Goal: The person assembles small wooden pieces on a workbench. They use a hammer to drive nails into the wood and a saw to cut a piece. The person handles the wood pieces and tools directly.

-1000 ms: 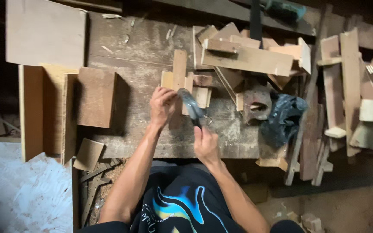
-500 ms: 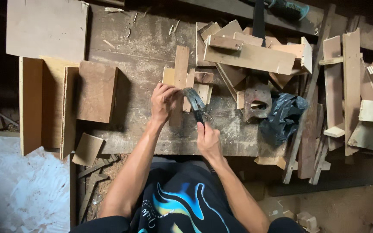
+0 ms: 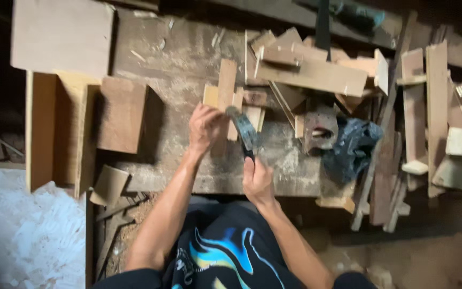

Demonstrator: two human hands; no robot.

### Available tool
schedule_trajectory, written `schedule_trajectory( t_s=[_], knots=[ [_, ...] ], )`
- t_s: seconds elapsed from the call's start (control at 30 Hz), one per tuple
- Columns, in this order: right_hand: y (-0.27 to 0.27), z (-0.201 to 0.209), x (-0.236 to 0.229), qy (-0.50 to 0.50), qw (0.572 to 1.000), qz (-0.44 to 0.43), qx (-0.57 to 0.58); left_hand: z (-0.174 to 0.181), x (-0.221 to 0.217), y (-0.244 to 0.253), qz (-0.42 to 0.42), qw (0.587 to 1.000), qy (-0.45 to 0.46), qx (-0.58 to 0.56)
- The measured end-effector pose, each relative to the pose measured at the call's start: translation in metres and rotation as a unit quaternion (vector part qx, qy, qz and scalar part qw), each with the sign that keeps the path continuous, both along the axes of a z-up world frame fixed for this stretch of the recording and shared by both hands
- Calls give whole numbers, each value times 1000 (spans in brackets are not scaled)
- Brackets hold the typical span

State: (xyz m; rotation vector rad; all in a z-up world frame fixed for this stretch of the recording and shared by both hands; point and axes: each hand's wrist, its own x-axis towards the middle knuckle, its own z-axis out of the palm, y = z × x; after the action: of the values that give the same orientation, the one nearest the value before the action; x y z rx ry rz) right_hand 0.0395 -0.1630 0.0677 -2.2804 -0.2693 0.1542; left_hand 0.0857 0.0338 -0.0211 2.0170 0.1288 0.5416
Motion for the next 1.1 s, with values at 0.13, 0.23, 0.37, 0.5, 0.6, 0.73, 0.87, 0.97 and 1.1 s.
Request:
schedule_trajectory(
  t_s=[0.13, 0.23, 0.37, 0.5, 0.6, 0.73, 0.87, 0.97, 1.1],
  knots=[
    [-1, -10, 1, 27, 998, 7, -62, -2, -1, 5, -12, 1000, -7, 2],
    [-3, -10, 1, 59, 997, 6, -47, 0, -2, 4, -15, 1000, -14, 12],
    [-3, -8, 0, 9, 1000, 15, -15, 2, -2, 4, -4, 1000, -22, -1],
    [-1, -13, 6, 95, 993, 11, -70, 4, -1, 5, -6, 1000, -29, 10],
    [0, -16, 10, 230, 973, -17, -5, 1, 0, 6, 0, 1000, -13, -4],
    [0, -8, 5, 45, 996, 30, -77, -9, -4, 7, -4, 1000, -4, -6],
    [1, 3, 7, 107, 990, 9, -93, -14, 2, 4, -19, 1000, -3, 18],
    [4, 3, 9, 35, 996, 17, -80, -14, -1, 4, -9, 1000, 8, 2],
    [5, 1, 6, 79, 988, 16, -135, -12, -5, 6, -10, 1000, 17, -16]
  ],
)
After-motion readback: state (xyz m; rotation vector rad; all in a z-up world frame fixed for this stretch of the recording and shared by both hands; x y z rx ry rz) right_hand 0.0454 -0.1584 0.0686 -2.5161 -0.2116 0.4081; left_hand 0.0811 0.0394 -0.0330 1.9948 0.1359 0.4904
